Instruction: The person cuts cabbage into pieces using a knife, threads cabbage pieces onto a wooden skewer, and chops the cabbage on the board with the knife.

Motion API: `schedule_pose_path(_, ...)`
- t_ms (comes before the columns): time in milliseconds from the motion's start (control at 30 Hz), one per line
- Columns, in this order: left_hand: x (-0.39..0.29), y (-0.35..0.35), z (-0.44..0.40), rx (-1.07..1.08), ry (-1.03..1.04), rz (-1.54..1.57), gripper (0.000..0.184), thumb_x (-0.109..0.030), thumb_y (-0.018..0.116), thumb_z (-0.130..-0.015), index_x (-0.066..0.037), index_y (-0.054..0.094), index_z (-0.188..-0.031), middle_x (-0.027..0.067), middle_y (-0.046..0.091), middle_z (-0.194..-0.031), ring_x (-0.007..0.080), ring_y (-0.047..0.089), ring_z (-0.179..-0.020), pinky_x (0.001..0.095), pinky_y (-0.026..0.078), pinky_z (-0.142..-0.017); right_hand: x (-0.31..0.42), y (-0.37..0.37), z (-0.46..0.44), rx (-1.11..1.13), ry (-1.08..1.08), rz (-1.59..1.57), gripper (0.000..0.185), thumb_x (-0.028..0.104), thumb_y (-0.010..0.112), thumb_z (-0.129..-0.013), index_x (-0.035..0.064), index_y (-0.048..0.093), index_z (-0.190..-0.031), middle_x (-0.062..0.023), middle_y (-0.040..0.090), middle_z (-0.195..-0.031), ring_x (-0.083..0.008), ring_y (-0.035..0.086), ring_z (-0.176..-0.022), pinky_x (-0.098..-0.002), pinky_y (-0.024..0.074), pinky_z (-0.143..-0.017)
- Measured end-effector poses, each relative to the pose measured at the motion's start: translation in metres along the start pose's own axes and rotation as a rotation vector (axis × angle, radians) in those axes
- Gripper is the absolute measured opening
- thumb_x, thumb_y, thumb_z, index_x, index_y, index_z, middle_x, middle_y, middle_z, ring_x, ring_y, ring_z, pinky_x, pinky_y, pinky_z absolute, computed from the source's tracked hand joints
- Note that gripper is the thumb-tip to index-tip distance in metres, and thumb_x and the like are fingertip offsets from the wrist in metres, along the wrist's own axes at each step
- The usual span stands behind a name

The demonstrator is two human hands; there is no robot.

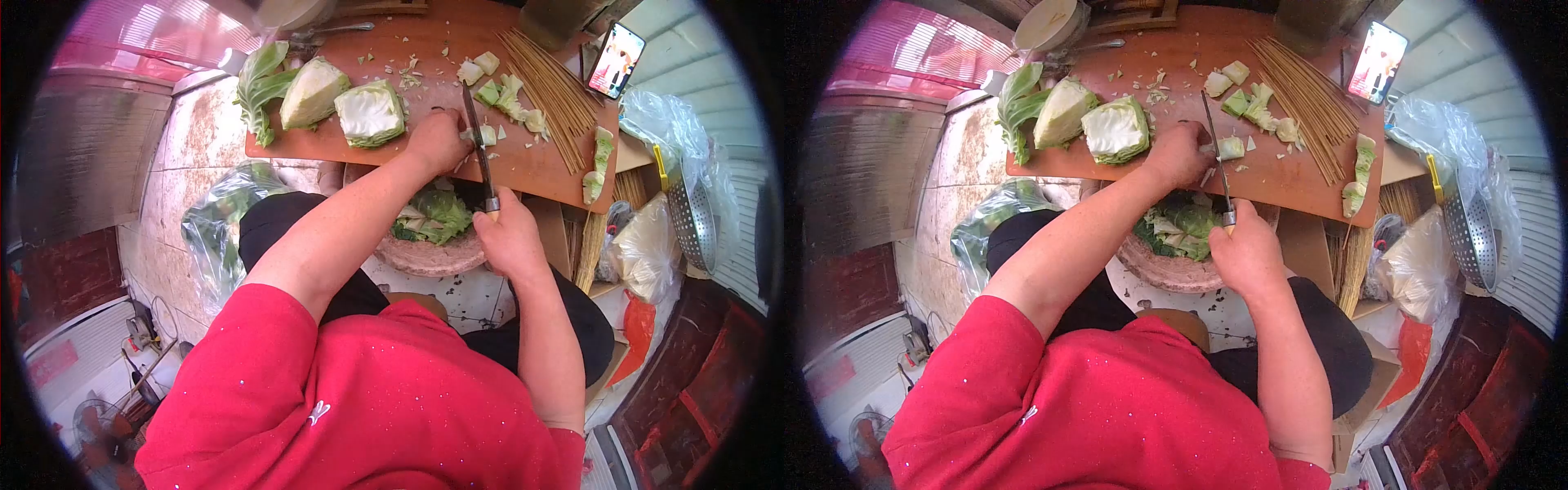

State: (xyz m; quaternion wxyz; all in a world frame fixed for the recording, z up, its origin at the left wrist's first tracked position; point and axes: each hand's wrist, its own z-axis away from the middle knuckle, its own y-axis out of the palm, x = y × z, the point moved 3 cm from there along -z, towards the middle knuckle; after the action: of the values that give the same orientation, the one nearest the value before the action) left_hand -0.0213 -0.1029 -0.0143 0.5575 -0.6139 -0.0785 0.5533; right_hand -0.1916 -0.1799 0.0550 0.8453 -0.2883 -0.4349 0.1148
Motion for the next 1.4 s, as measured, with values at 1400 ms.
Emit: schedule_pose_path(1400, -0.015, 0.038, -0.021, 0.07, -0.122, 0.448, 0.032, -0.029, 0.072, -0.083, -0.001, 0.066, -0.097, 0.0113, 0.068, -0.08, 0.0202, 0.067, -0.071, 0.0338, 0.053, -0.066, 0.014, -0.041, 0.005, -0.202, -0.144, -0.11, 0.045, 0.017, 0.061, -0.082, -0.0004, 0.055, -0.123, -0.023, 0.066, -0.093, -0.0392, 0.065, -0.088, -0.043, 0.0499, -0.081)
